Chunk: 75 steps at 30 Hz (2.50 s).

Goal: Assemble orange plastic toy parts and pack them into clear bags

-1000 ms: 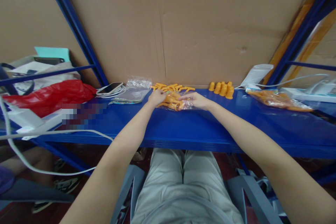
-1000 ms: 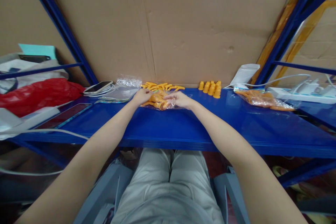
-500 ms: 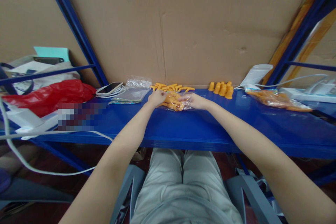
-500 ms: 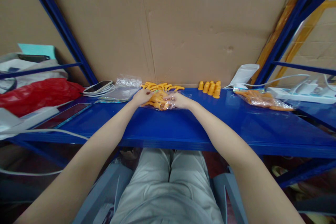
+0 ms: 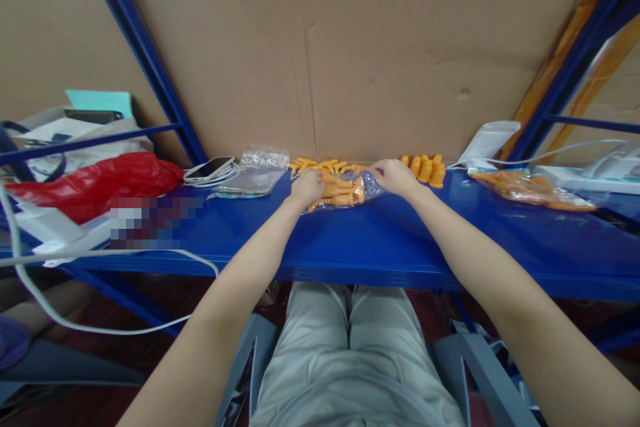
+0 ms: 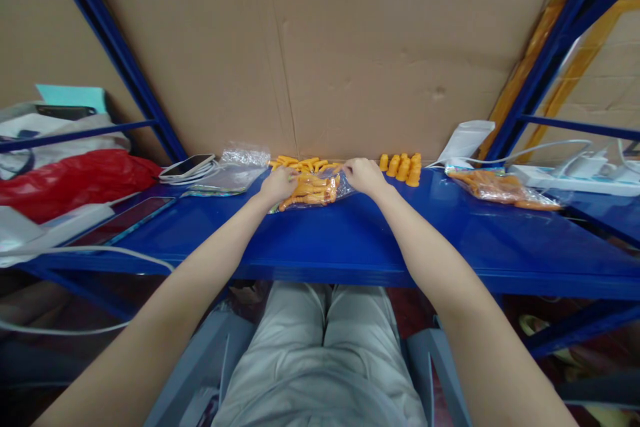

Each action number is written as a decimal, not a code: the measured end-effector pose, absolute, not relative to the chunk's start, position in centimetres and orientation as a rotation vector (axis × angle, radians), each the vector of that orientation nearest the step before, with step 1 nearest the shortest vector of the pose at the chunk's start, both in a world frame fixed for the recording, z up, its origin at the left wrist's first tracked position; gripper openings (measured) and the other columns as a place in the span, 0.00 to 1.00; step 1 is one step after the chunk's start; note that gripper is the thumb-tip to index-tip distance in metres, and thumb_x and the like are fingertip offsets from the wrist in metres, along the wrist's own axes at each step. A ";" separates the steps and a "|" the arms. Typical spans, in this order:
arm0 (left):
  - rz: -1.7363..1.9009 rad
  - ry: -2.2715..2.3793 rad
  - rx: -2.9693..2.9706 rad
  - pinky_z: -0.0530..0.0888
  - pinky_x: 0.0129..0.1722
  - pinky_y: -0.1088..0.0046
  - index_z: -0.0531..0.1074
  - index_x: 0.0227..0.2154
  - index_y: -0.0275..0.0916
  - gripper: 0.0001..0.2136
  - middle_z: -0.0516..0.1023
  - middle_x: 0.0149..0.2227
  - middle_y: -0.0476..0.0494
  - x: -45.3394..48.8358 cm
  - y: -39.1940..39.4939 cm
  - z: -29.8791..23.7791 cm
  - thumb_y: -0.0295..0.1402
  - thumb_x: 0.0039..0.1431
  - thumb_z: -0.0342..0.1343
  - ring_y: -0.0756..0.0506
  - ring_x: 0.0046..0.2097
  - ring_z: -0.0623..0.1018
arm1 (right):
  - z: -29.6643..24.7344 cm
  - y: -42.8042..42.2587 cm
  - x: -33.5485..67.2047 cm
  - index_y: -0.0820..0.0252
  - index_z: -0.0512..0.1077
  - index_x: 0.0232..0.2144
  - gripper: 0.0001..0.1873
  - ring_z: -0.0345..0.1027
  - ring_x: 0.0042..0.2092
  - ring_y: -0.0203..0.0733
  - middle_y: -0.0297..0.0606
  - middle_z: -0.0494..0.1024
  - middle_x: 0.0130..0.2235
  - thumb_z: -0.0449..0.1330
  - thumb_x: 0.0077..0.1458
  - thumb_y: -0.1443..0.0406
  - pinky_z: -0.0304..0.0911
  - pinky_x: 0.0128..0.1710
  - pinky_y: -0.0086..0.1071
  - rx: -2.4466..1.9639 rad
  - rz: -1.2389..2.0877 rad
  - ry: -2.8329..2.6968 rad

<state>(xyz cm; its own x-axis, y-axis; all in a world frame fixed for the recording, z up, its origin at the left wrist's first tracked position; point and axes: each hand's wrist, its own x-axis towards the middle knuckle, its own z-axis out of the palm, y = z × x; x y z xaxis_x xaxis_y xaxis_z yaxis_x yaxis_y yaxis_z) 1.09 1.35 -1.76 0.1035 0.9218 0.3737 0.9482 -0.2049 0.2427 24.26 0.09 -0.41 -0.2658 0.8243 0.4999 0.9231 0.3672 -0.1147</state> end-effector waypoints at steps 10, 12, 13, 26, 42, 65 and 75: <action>-0.814 -1.917 -2.367 0.68 0.57 0.68 0.75 0.47 0.40 0.17 0.74 0.55 0.40 1.1 1.9 -2.0 0.26 0.55 0.51 0.41 0.57 0.72 | 0.4 -1.0 23.7 0.60 0.78 0.30 0.25 0.72 0.44 0.48 0.46 0.82 0.37 0.44 0.66 0.58 0.56 0.42 0.37 -1.564 -0.312 -2.103; -0.799 -1.979 -2.359 0.68 0.57 0.69 0.75 0.47 0.39 0.17 0.75 0.54 0.39 1.1 1.8 -1.8 0.26 0.54 0.53 0.40 0.57 0.72 | 0.2 -0.8 23.7 0.60 0.77 0.30 0.20 0.71 0.45 0.49 0.45 0.81 0.39 0.48 0.63 0.59 0.56 0.44 0.38 -1.532 -0.318 -2.121; -0.790 -2.007 -2.352 0.67 0.57 0.68 0.75 0.47 0.39 0.17 0.75 0.53 0.39 1.1 1.8 -1.8 0.26 0.53 0.54 0.40 0.57 0.72 | 0.1 -0.7 23.8 0.60 0.77 0.31 0.17 0.71 0.45 0.50 0.45 0.81 0.39 0.51 0.61 0.59 0.56 0.44 0.38 -1.521 -0.311 -2.139; -0.720 -1.655 -2.621 0.55 0.64 0.49 0.74 0.50 0.48 0.19 0.68 0.61 0.45 1.7 1.4 -1.8 0.32 0.52 0.58 0.35 0.65 0.61 | -0.9 0.6 24.4 0.59 0.74 0.29 0.10 0.67 0.49 0.53 0.47 0.78 0.42 0.55 0.58 0.65 0.56 0.50 0.47 -1.588 -0.336 -2.144; -0.761 -1.361 -2.788 0.56 0.63 0.53 0.69 0.55 0.45 0.23 0.68 0.62 0.42 2.6 0.6 -2.2 0.41 0.57 0.58 0.38 0.65 0.61 | -1.8 1.9 25.7 0.72 0.76 0.42 0.29 0.70 0.51 0.64 0.65 0.77 0.44 0.53 0.59 0.49 0.63 0.49 0.51 -1.948 -0.136 -1.767; -1.052 -1.798 -2.659 0.70 0.55 0.65 0.72 0.50 0.34 0.19 0.77 0.52 0.37 2.7 1.1 -2.4 0.38 0.57 0.58 0.40 0.54 0.75 | -3.4 3.1 25.7 0.58 0.78 0.39 0.18 0.78 0.37 0.50 0.51 0.82 0.36 0.55 0.59 0.53 0.71 0.38 0.43 -1.562 0.688 -1.626; -1.382 -2.073 -2.664 0.73 0.49 0.64 0.72 0.47 0.34 0.17 0.81 0.42 0.38 2.4 3.5 -4.2 0.34 0.56 0.60 0.42 0.45 0.79 | -4.7 4.7 25.6 0.56 0.68 0.20 0.16 0.74 0.30 0.43 0.41 0.75 0.23 0.57 0.60 0.62 0.71 0.33 0.35 -1.398 0.938 -1.223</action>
